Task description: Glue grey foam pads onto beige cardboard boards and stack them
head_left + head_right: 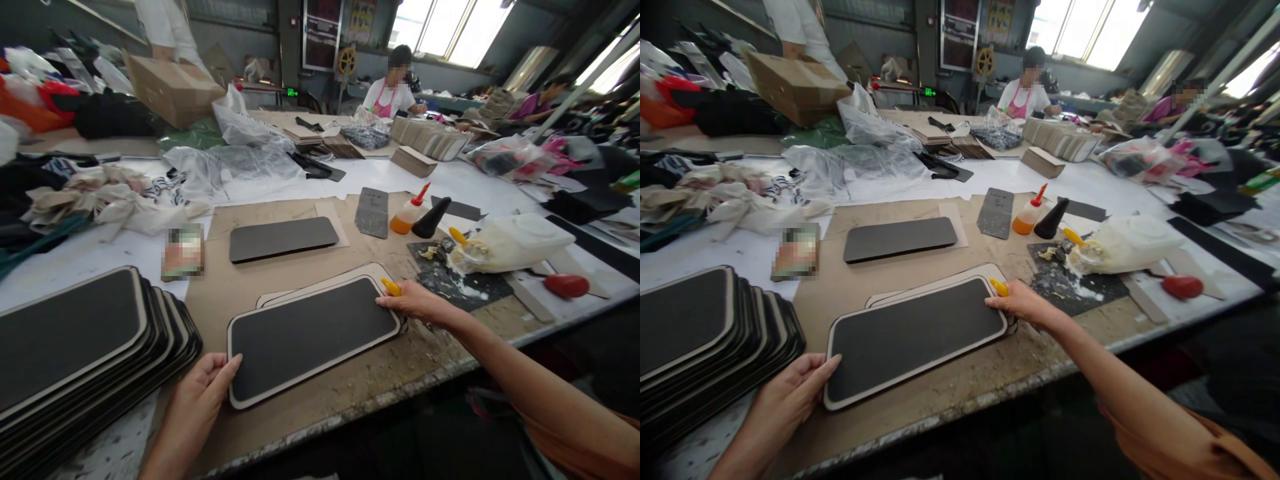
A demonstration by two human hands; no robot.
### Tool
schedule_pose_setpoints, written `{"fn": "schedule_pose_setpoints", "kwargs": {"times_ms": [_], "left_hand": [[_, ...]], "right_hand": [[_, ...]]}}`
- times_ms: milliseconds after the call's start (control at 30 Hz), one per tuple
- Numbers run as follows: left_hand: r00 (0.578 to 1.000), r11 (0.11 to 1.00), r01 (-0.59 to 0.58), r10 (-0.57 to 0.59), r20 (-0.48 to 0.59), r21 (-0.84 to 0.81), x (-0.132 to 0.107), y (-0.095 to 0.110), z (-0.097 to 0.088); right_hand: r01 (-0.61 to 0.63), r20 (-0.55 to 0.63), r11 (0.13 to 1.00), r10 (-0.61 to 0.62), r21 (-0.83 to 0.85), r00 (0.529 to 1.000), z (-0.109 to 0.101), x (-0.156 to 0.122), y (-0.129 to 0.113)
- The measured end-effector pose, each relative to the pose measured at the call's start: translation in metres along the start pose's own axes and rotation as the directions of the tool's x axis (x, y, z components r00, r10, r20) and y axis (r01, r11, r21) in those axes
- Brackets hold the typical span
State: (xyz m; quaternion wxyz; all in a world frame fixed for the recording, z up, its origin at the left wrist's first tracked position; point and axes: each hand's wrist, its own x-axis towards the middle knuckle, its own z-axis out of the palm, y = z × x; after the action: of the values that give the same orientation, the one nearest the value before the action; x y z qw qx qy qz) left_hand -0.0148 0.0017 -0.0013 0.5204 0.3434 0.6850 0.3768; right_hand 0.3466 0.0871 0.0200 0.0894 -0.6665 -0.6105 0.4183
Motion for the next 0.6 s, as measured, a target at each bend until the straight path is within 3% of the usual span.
{"fn": "schedule_pose_setpoints", "kwargs": {"times_ms": [233,367,467,600], "left_hand": [[1.0,1.0,0.004,-0.004,0.029,-0.019,-0.008,0.019,0.004],[0.998,0.996,-0.061,0.061,0.001,-0.06,-0.01,0.013,0.007],[0.988,0.985,-0.156,0.156,-0.008,-0.076,-0.014,0.018,0.006],[0.941,0.942,-0.334,0.331,-0.066,-0.022,-0.025,0.054,-0.003]], "right_hand": [[-0.048,-0.025,0.994,0.046,-0.1,0.999,0.0,0.007,0.008],[0.047,-0.103,0.979,-0.069,-0.2,0.992,0.001,0.009,0.011],[0.121,-0.155,0.977,-0.149,-0.176,0.977,-0.009,-0.005,-0.002],[0.14,-0.354,0.984,-0.171,-0.11,0.919,-0.04,-0.03,-0.036]]}}
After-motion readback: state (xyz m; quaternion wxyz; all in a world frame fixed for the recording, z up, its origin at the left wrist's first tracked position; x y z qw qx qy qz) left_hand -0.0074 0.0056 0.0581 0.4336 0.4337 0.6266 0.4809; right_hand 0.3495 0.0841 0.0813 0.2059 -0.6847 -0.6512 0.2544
